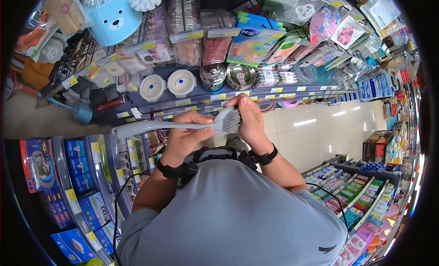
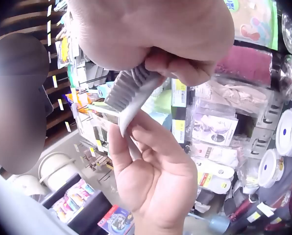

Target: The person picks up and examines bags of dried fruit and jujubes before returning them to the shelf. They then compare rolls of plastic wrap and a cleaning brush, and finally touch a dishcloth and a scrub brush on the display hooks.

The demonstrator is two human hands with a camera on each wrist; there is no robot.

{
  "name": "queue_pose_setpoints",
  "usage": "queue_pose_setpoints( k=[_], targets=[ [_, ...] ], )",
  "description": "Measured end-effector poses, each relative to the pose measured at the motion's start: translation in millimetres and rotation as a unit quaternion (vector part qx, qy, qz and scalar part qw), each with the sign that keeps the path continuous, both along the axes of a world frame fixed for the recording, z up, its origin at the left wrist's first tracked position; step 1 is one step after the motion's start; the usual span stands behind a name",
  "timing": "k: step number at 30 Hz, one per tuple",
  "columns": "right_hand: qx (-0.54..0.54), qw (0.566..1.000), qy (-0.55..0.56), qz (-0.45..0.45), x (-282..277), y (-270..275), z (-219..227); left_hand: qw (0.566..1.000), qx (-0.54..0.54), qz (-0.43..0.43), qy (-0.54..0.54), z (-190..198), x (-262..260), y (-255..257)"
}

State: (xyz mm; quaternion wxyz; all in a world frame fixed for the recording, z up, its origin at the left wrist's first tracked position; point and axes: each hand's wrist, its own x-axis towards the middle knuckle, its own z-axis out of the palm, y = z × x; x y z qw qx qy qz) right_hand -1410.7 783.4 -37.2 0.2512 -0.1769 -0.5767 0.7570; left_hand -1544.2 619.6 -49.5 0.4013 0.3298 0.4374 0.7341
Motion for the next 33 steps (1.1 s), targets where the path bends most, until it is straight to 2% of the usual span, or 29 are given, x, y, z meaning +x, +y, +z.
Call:
queue_pose_setpoints(
  k=[1,4,10,12,13,15,17,19,21,23,29,33],
  targets=[
    [0.0,1.0,0.0,-0.001,1,1,1,0.999,0.015,0.006,-0.048,-3,0,0],
    [-0.029,0.999,-0.027,0.019,5,7,0,0.996,0.021,0.001,-0.086,-12,-6,-3],
    [-0.028,0.999,0.015,0.035,2,11,-4,0.994,0.045,0.027,-0.091,-15,-13,-3],
    [-0.245,0.959,0.141,0.034,-3,6,17,0.992,0.061,0.05,-0.102,-12,-13,-2],
    [-0.244,0.959,0.142,0.033,-3,7,21,0.988,0.077,0.073,-0.113,-10,-13,-2],
    [-0.335,0.924,0.184,0.019,-1,12,26,0.984,0.098,0.074,-0.129,-13,-20,-4],
    [-0.338,0.92,0.195,0.031,3,17,25,0.979,0.119,0.076,-0.145,-15,-26,-6],
    [-0.343,0.914,0.215,0.04,6,18,28,0.971,0.132,0.154,-0.127,-17,-29,-7],
    [-0.346,0.911,0.221,0.041,7,17,31,0.972,0.133,0.165,-0.105,-12,-29,-7],
    [-0.351,0.908,0.226,0.043,8,17,32,0.965,0.14,0.214,-0.059,-11,-29,-6],
    [-0.345,0.907,0.236,0.054,8,14,36,0.975,0.124,0.167,-0.072,-13,-27,-8],
    [-0.335,0.911,0.231,0.062,9,15,36,0.974,0.113,0.184,-0.066,-12,-24,-5]
  ],
)
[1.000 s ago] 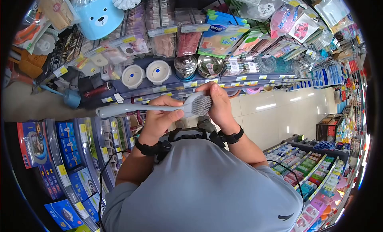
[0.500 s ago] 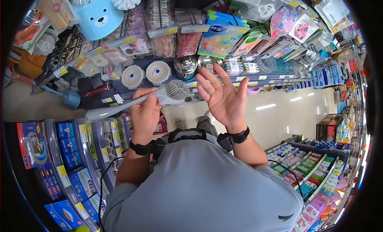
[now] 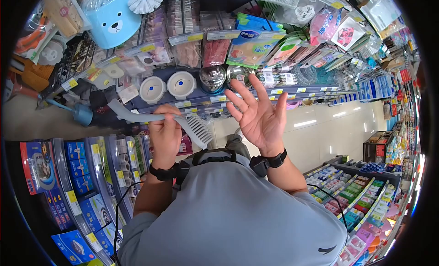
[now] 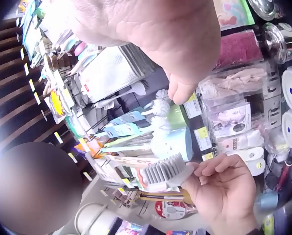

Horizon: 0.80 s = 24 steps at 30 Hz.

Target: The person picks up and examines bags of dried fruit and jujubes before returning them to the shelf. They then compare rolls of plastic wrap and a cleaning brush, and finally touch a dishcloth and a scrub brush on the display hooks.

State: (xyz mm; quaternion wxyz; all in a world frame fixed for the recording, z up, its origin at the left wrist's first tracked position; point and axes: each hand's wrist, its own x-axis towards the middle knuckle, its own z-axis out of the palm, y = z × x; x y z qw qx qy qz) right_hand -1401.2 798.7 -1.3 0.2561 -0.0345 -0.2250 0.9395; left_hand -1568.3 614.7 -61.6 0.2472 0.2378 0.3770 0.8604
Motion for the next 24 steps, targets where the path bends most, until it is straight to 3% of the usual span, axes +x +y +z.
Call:
queue_pose_setpoints(
  k=[2,4,5,6,7,8,9,11,16,20,22,24],
  targets=[
    [0.006,1.0,0.004,0.003,1,0,-3,0.999,-0.011,-0.008,0.05,-2,-1,1],
    [0.161,0.985,-0.044,0.032,1,-1,-9,0.989,-0.068,0.029,0.129,-4,0,0],
    [0.243,0.966,-0.08,0.047,1,-6,-13,0.977,-0.14,0.052,0.15,12,8,0],
    [0.331,0.937,-0.081,0.08,4,-7,-17,0.97,-0.146,0.051,0.186,11,8,2],
    [0.355,0.922,-0.094,0.12,7,-13,-11,0.953,-0.152,0.07,0.252,3,7,4],
    [0.411,0.886,-0.13,0.172,10,-14,0,0.944,-0.172,0.075,0.272,22,13,10],
    [0.409,0.869,-0.173,0.216,13,-15,5,0.946,-0.18,0.077,0.259,22,13,12],
    [0.341,0.88,-0.208,0.255,14,-18,-2,0.937,-0.226,0.071,0.256,31,10,12],
    [0.396,0.882,-0.183,0.18,10,-18,1,0.903,-0.255,0.108,0.329,54,4,23],
    [0.533,0.804,-0.259,0.048,7,-18,7,0.898,-0.287,0.081,0.324,76,0,37],
    [0.521,0.81,-0.268,0.001,7,-21,0,0.881,-0.235,0.12,0.392,90,-3,49],
    [0.52,0.813,-0.263,-0.005,11,-19,-1,0.871,-0.275,0.113,0.39,123,-2,57]
  ],
)
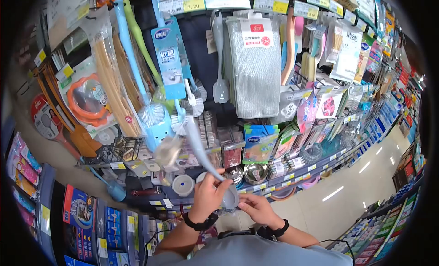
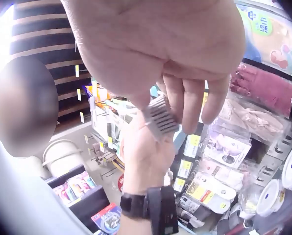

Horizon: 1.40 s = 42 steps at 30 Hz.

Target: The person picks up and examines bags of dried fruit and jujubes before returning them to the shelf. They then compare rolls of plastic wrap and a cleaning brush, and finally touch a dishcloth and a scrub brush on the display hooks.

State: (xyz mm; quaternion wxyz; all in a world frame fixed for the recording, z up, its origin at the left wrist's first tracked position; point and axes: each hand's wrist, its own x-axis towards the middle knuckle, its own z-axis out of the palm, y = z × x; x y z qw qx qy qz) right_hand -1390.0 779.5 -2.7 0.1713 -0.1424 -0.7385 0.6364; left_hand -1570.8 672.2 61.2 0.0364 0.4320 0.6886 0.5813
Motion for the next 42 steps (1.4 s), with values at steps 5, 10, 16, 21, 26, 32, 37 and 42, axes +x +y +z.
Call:
queue_pose_setpoints(
  k=[5,10,16,21,26,32,37,42],
  targets=[
    [-0.042,0.999,0.015,-0.03,8,-2,-7,0.998,0.027,-0.015,0.056,67,-30,31],
    [0.03,0.998,0.014,-0.056,19,-1,-2,0.991,0.044,-0.079,0.101,137,-57,65],
    [-0.03,0.995,0.011,-0.091,30,2,-5,0.989,0.034,-0.076,0.123,163,-74,99],
    [-0.002,0.995,0.01,-0.101,36,5,-6,0.987,0.048,-0.045,0.147,171,-71,107],
    [0.031,0.994,0.015,-0.107,37,6,-6,0.985,0.061,-0.053,0.154,179,-77,117],
    [0.081,0.993,0.0,-0.091,34,10,-6,0.981,0.079,-0.053,0.171,174,-81,126],
    [0.09,0.993,-0.014,-0.075,30,14,-6,0.987,0.043,-0.054,0.146,175,-91,127],
    [0.082,0.994,-0.027,-0.066,27,16,-7,0.984,-0.031,-0.041,0.169,176,-110,133]
  ],
)
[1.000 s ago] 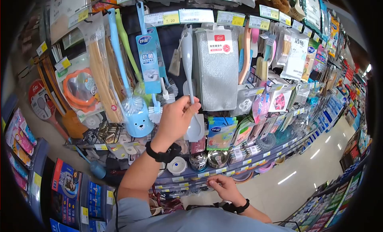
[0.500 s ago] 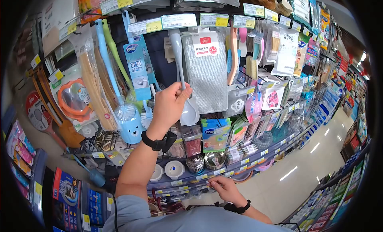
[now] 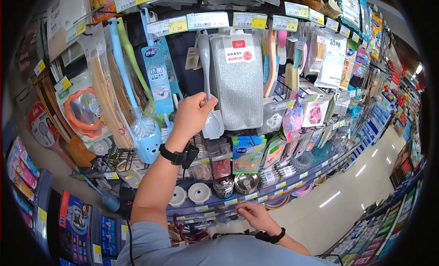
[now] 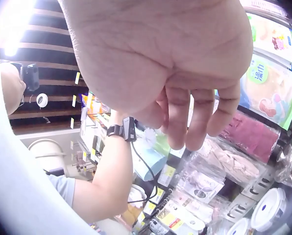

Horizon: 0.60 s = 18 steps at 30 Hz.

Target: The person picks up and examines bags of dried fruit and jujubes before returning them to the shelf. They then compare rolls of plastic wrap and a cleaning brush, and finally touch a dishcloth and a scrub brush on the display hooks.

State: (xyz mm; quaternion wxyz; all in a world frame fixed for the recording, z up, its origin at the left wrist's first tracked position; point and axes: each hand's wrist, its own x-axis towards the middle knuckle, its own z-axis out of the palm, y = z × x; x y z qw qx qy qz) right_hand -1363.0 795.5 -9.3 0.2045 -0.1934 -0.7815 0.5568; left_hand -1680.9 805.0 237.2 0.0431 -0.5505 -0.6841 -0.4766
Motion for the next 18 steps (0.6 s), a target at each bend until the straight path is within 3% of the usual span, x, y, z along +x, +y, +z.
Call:
queue_pose_setpoints(
  k=[4,10,14,16,17,18],
  targets=[
    [0.009,1.0,-0.021,0.006,-2,3,0,0.999,-0.04,0.024,0.01,-3,-8,-1],
    [-0.018,1.0,-0.012,0.003,-2,7,-7,0.97,0.127,0.13,0.16,-25,16,-40],
    [-0.015,1.0,-0.012,0.003,-3,11,-16,0.984,0.118,0.092,0.097,-31,38,-76],
    [-0.014,1.0,-0.017,0.009,-4,13,-20,0.999,0.038,0.003,0.033,-42,44,-92],
    [-0.017,1.0,-0.015,0.006,-5,13,-21,0.999,0.035,-0.001,0.035,-50,46,-97],
    [-0.033,0.999,-0.013,0.014,-7,14,-21,0.997,0.016,-0.056,0.046,-58,47,-102]
  ],
)
